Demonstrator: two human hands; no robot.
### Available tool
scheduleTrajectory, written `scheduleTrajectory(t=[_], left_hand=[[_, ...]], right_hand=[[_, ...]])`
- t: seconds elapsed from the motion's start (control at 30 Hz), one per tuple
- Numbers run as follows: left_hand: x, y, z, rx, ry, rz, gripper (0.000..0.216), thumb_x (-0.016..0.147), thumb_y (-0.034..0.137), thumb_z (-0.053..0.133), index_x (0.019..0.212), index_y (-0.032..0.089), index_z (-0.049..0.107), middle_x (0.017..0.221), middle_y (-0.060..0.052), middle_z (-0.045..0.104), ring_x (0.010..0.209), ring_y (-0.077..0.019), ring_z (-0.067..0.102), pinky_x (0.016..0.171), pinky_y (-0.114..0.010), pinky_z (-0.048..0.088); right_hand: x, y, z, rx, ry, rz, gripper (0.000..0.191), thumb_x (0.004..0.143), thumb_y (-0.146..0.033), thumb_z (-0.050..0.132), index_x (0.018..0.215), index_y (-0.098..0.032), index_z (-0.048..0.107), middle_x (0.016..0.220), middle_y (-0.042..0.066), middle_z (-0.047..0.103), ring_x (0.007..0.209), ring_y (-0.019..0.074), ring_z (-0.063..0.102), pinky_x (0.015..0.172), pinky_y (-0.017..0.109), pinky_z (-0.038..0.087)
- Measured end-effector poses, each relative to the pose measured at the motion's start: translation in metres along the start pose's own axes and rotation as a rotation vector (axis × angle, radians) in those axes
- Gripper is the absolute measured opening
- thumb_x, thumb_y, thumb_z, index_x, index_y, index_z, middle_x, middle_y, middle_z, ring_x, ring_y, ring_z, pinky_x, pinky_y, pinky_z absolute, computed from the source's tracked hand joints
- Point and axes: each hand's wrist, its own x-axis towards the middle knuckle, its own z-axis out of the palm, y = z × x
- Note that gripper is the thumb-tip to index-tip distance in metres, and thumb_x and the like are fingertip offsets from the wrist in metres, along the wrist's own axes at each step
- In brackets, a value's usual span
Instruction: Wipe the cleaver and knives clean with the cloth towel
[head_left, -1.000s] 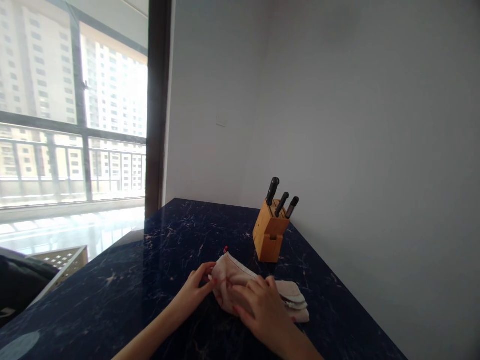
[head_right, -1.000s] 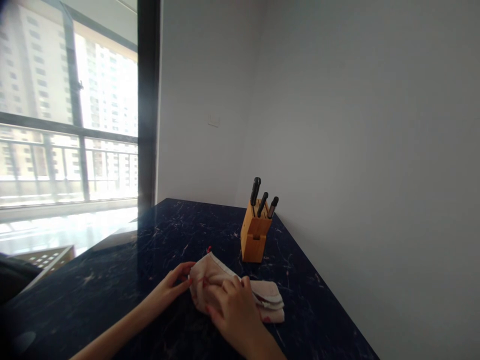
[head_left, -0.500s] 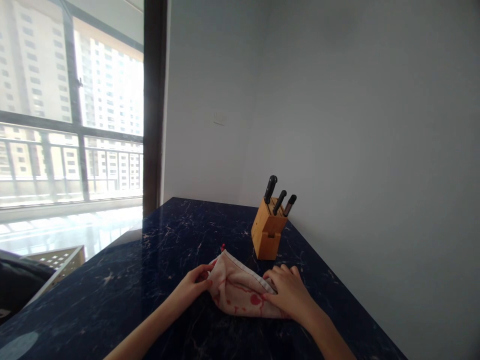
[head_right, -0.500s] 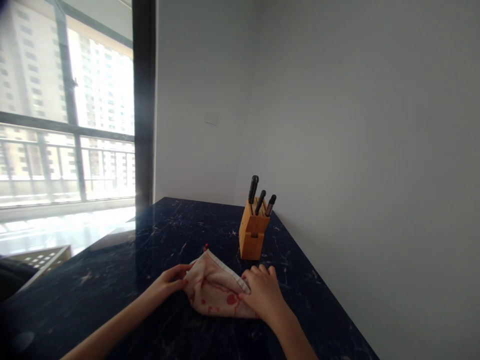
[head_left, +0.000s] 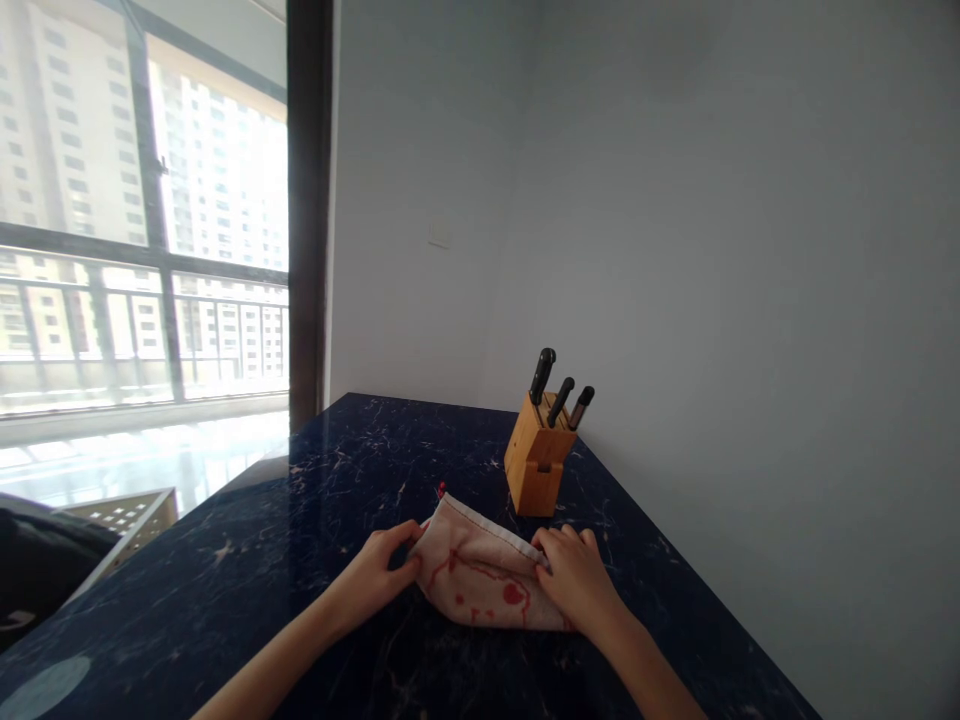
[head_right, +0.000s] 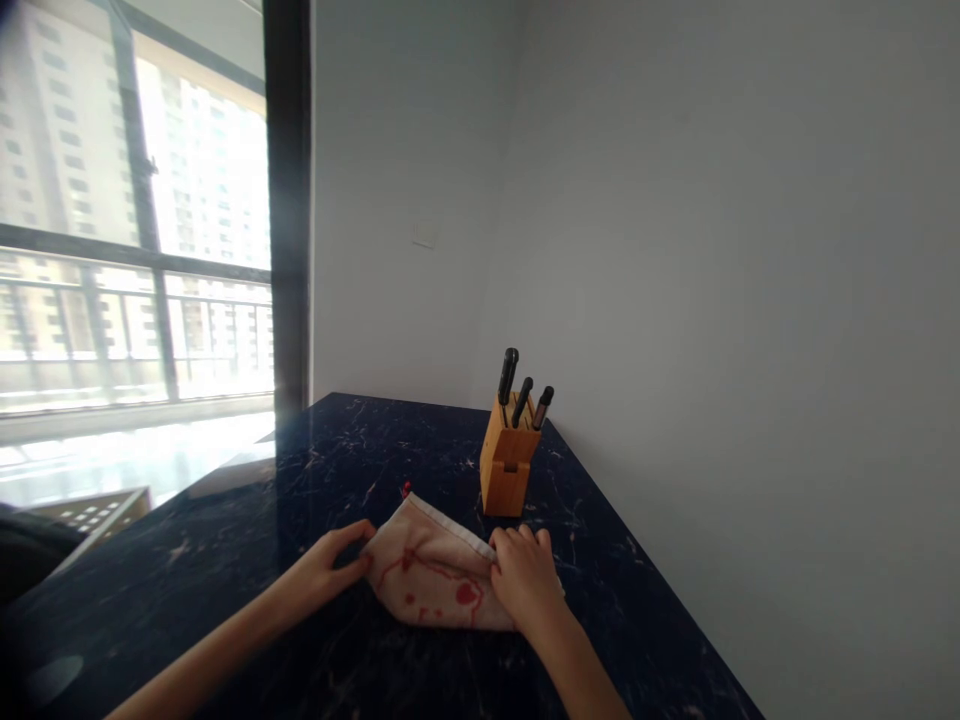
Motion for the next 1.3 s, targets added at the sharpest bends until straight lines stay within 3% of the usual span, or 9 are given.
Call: scheduleTrajectory(t=[0.2,0.37,0.47,0.57,0.77,0.9,1.07,1.3], left_hand=[[-0.001,-0.004,-0.006,0.179,-0.007,-0.127,0.022,0.079,0.035,0.04,0.077,0.02,0.056,0.06,0.005,0.057,0.059,-0.0142,0.053,0.054,-0.022,0.034],[-0.003,-0.003,-0.007,0.289,0.053,-0.133,0.02,0.078,0.035,0.042,0.091,0.025,0.052,0.074,0.006,0.061,0.063,-0.0134,0.056,0.07,-0.025,0.035],[-0.004,-0.002,-0.005,0.293,0.067,-0.14,0.036,0.078,0.036,0.042,0.112,0.029,0.043,0.079,0.006,0.061,0.062,-0.0131,0.057,0.076,-0.028,0.035],[-0.003,-0.003,-0.001,0.248,0.071,-0.166,0.042,0.079,0.038,0.04,0.121,0.031,0.037,0.08,0.007,0.061,0.064,-0.0127,0.058,0.078,-0.029,0.035],[0.003,-0.009,0.004,0.265,-0.03,-0.29,0.029,0.077,0.028,0.041,0.099,0.03,0.061,0.072,0.006,0.063,0.069,-0.0152,0.058,0.073,-0.028,0.035],[0.002,-0.009,0.002,0.336,-0.027,-0.289,0.032,0.073,0.022,0.041,0.093,0.033,0.064,0.072,0.006,0.064,0.073,-0.0166,0.058,0.081,-0.033,0.028],[-0.003,-0.005,0.0,0.403,-0.055,-0.283,0.025,0.074,0.031,0.043,0.085,0.033,0.065,0.074,0.003,0.059,0.073,-0.0175,0.057,0.078,-0.036,0.028],[-0.001,-0.014,0.005,0.459,0.162,-0.261,0.017,0.074,0.034,0.044,0.081,0.023,0.054,0.092,-0.003,0.055,0.091,-0.023,0.05,0.075,-0.035,0.032]], right_hand=[[0.0,-0.001,-0.002,0.048,0.024,-0.005,0.016,0.071,-0.011,0.048,0.079,-0.022,0.054,0.081,-0.002,0.061,0.083,0.0157,0.05,0.071,0.028,0.023],[0.0,0.0,0.0,0.051,0.035,-0.019,0.016,0.07,-0.01,0.047,0.078,-0.023,0.054,0.08,-0.003,0.061,0.083,0.0156,0.049,0.07,0.028,0.022],[0.0,-0.001,0.0,0.053,0.047,-0.022,0.016,0.07,-0.01,0.048,0.078,-0.023,0.054,0.081,-0.003,0.06,0.084,0.0158,0.049,0.071,0.028,0.022],[0.0,-0.002,0.001,0.049,0.057,-0.029,0.015,0.071,-0.014,0.05,0.08,-0.024,0.055,0.082,-0.002,0.06,0.086,0.0169,0.048,0.072,0.029,0.023],[0.002,-0.007,0.016,0.102,0.083,-0.031,0.013,0.073,-0.028,0.057,0.085,-0.024,0.058,0.087,0.0,0.06,0.088,0.02,0.047,0.074,0.031,0.023],[0.003,-0.011,0.018,0.15,0.119,-0.009,0.009,0.073,-0.021,0.054,0.082,-0.024,0.056,0.084,-0.001,0.059,0.086,0.0184,0.047,0.073,0.03,0.023],[0.001,-0.014,0.004,0.149,0.128,-0.08,0.019,0.07,-0.008,0.048,0.079,-0.025,0.052,0.079,-0.003,0.056,0.083,0.0157,0.045,0.071,0.029,0.022],[-0.004,-0.017,-0.006,0.085,0.033,-0.168,0.018,0.069,-0.01,0.051,0.079,-0.024,0.052,0.08,-0.003,0.055,0.083,0.0163,0.044,0.071,0.029,0.022]])
